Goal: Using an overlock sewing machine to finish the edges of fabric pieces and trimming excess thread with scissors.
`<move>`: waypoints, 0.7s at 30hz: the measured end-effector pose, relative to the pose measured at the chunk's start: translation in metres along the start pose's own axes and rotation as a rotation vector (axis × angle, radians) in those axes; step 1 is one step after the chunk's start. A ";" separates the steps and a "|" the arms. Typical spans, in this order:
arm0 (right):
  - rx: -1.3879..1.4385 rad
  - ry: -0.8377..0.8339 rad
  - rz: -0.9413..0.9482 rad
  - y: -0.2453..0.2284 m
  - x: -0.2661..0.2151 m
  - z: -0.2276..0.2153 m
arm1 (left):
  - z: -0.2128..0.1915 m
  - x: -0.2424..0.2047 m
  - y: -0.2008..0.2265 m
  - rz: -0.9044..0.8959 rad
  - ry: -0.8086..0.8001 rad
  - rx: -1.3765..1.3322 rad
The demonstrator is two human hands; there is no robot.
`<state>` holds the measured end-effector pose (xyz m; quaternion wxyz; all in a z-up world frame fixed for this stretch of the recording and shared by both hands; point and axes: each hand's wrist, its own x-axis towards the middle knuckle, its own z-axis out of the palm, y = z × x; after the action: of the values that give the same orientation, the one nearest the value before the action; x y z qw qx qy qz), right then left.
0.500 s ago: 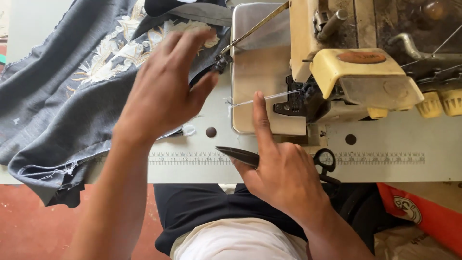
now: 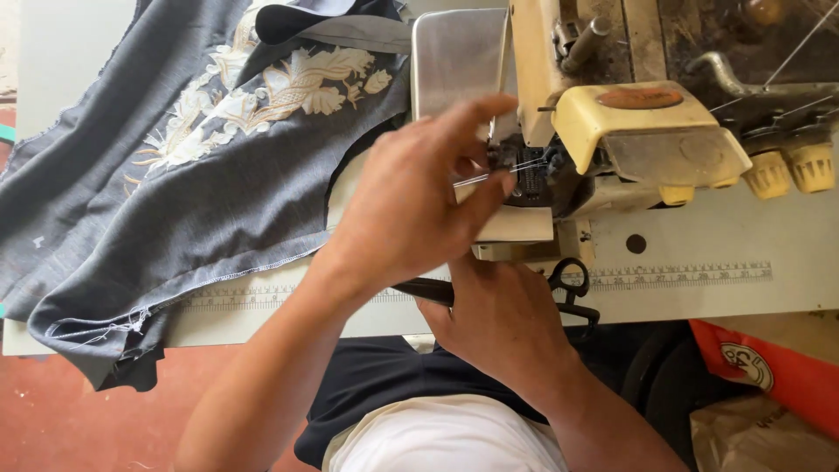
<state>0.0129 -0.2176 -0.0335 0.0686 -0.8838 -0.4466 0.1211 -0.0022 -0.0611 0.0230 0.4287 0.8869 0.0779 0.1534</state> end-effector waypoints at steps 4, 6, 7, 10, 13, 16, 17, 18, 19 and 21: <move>-0.014 0.022 -0.006 -0.001 0.002 -0.002 | 0.005 -0.002 -0.022 0.075 0.021 0.227; -0.002 0.008 -0.003 -0.001 0.001 -0.012 | 0.004 -0.001 -0.032 0.066 0.094 0.298; 0.066 -0.015 -0.038 0.000 0.000 -0.016 | 0.002 0.000 -0.034 -0.022 0.083 0.290; 0.148 0.123 -0.180 0.004 -0.016 -0.023 | 0.000 -0.003 -0.049 -0.109 0.082 0.242; 0.204 0.398 -0.285 0.009 -0.030 -0.028 | 0.003 -0.008 -0.058 -0.079 0.132 0.212; 0.196 0.561 -0.220 0.020 -0.030 -0.028 | 0.006 -0.014 -0.057 -0.005 0.218 0.239; 0.145 0.615 -0.159 0.024 -0.027 -0.027 | 0.005 -0.015 -0.055 0.042 0.267 0.260; 0.144 0.615 -0.160 0.026 -0.023 -0.027 | 0.005 -0.017 -0.057 0.042 0.268 0.260; 0.131 0.656 -0.105 0.029 -0.019 -0.028 | 0.006 -0.017 -0.058 0.000 0.215 0.259; 0.119 0.695 -0.057 0.034 -0.012 -0.027 | 0.006 -0.018 -0.059 -0.046 0.166 0.261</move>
<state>0.0396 -0.2473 -0.0135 0.2713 -0.8539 -0.4131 -0.1629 -0.0173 -0.0334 -0.0300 0.3053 0.9174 0.1525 0.2049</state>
